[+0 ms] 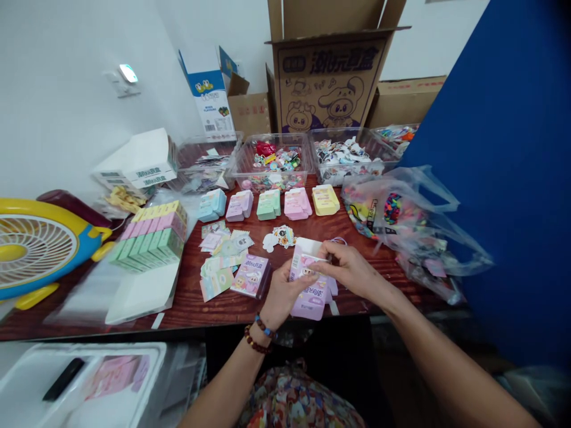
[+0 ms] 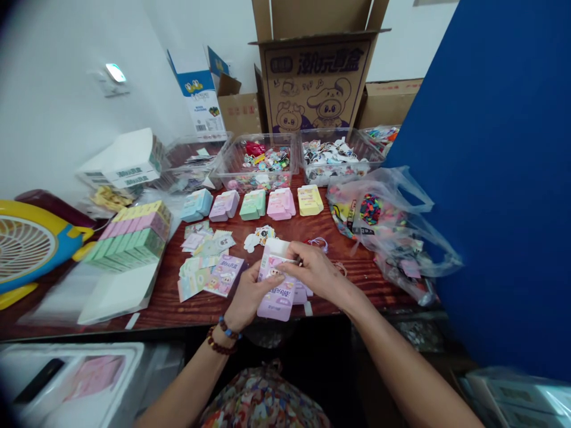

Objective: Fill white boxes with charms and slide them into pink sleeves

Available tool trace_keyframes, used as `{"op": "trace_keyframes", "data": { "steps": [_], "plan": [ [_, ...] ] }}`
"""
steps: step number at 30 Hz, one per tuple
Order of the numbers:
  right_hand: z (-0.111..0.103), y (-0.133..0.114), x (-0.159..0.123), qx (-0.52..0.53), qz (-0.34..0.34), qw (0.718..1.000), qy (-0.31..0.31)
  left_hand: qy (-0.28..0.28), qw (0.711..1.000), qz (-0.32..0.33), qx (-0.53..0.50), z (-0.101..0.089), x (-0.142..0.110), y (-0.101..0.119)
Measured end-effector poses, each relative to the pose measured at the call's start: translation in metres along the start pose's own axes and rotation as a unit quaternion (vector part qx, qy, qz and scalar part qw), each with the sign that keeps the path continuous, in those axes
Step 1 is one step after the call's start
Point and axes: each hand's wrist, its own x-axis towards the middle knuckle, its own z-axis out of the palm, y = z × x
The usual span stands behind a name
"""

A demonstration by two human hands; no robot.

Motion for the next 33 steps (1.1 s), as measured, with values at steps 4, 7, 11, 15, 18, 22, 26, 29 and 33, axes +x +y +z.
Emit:
{"op": "trace_keyframes", "data": {
  "steps": [4, 7, 11, 15, 18, 22, 26, 29, 33],
  "plan": [
    [0.009, 0.004, -0.004, 0.018, 0.0, 0.999, 0.03, 0.045, 0.991, 0.101, 0.081, -0.006, -0.011, 0.002],
    [0.011, 0.004, -0.008, -0.011, -0.012, 0.999, 0.038, -0.005, 0.981, 0.11, 0.156, -0.018, -0.015, 0.007],
    [0.021, 0.008, -0.014, -0.013, -0.03, 0.997, 0.066, -0.085, 0.979, 0.084, 0.166, -0.032, -0.01, 0.012],
    [0.041, 0.019, -0.026, 0.145, 0.007, 0.972, 0.184, -0.092, 0.99, 0.069, 0.079, -0.035, -0.008, 0.013],
    [0.048, 0.025, -0.032, 0.225, 0.027, 0.956, 0.184, -0.092, 0.992, 0.063, 0.054, -0.034, -0.012, 0.012],
    [0.043, 0.025, -0.033, 0.194, 0.02, 0.974, 0.117, -0.103, 0.989, 0.053, 0.087, -0.033, -0.015, 0.014],
    [0.035, 0.023, -0.031, 0.132, -0.011, 0.986, 0.099, -0.133, 0.981, 0.033, 0.133, -0.036, -0.016, 0.018],
    [0.035, 0.023, -0.034, 0.099, -0.018, 0.991, 0.093, -0.149, 0.979, 0.03, 0.133, -0.037, -0.014, 0.021],
    [0.035, 0.022, -0.038, 0.076, 0.008, 0.994, 0.083, -0.153, 0.978, 0.025, 0.141, -0.037, -0.013, 0.021]
  ]
}}
